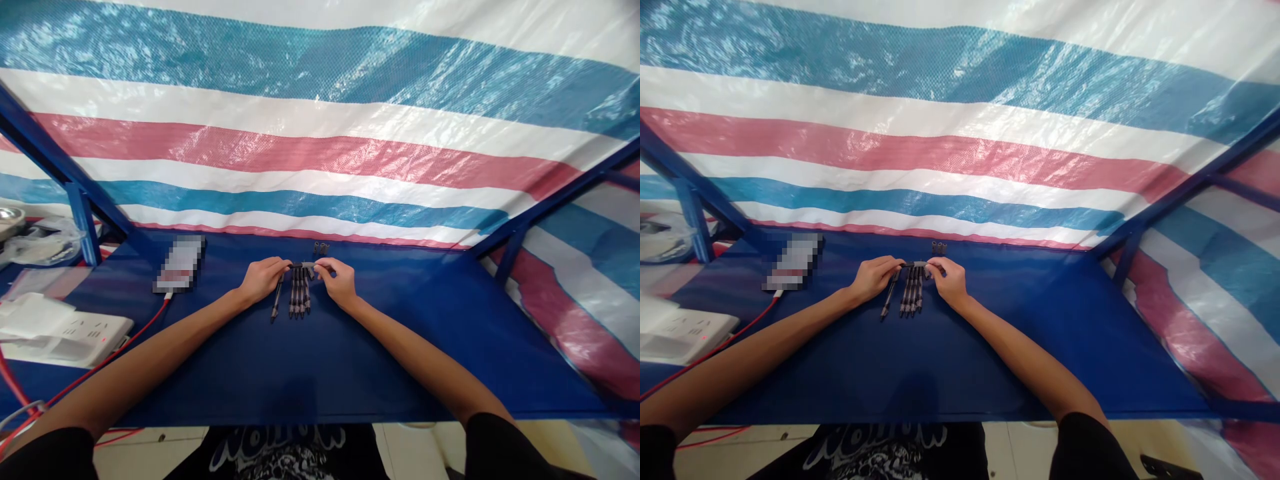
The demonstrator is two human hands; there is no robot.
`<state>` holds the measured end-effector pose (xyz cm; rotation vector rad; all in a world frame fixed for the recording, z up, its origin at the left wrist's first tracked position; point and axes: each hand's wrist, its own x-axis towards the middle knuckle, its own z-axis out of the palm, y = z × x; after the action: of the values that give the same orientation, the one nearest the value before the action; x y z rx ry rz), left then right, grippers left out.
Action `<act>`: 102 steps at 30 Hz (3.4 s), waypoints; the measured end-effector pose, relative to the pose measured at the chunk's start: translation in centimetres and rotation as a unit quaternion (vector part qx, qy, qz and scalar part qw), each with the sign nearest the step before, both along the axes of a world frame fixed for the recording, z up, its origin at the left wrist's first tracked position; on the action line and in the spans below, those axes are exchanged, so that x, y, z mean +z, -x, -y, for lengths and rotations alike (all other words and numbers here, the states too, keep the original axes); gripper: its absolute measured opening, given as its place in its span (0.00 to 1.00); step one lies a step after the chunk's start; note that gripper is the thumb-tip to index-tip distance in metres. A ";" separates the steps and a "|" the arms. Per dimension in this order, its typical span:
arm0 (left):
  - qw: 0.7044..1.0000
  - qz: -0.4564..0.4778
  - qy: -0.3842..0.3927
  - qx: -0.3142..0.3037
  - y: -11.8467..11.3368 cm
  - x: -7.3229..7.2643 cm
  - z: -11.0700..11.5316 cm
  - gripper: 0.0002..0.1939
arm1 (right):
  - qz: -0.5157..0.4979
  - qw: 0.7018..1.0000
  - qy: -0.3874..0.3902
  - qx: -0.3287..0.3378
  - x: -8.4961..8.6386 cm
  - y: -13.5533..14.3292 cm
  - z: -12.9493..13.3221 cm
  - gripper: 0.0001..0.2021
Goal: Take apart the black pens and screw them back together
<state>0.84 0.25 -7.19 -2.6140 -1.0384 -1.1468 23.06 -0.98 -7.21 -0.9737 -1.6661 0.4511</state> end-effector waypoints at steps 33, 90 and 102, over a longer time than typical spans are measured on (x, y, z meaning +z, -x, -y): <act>0.997 0.080 -0.009 0.022 0.2 0.5 0.5 0.15 | 0.086 0.984 -0.105 0.118 0.5 -0.4 0.4 0.22; 0.998 0.046 0.006 0.031 0.0 -0.2 -0.1 0.15 | 0.103 0.984 -0.104 0.101 -0.8 -0.2 0.6 0.23; 0.998 0.028 -0.032 0.035 0.0 0.1 0.2 0.15 | 0.115 0.981 -0.126 0.091 -0.4 0.0 1.0 0.22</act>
<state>0.84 0.08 -7.11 -2.4900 -1.0755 -1.2239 23.07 -1.93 -7.63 -0.7084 -1.9767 0.2458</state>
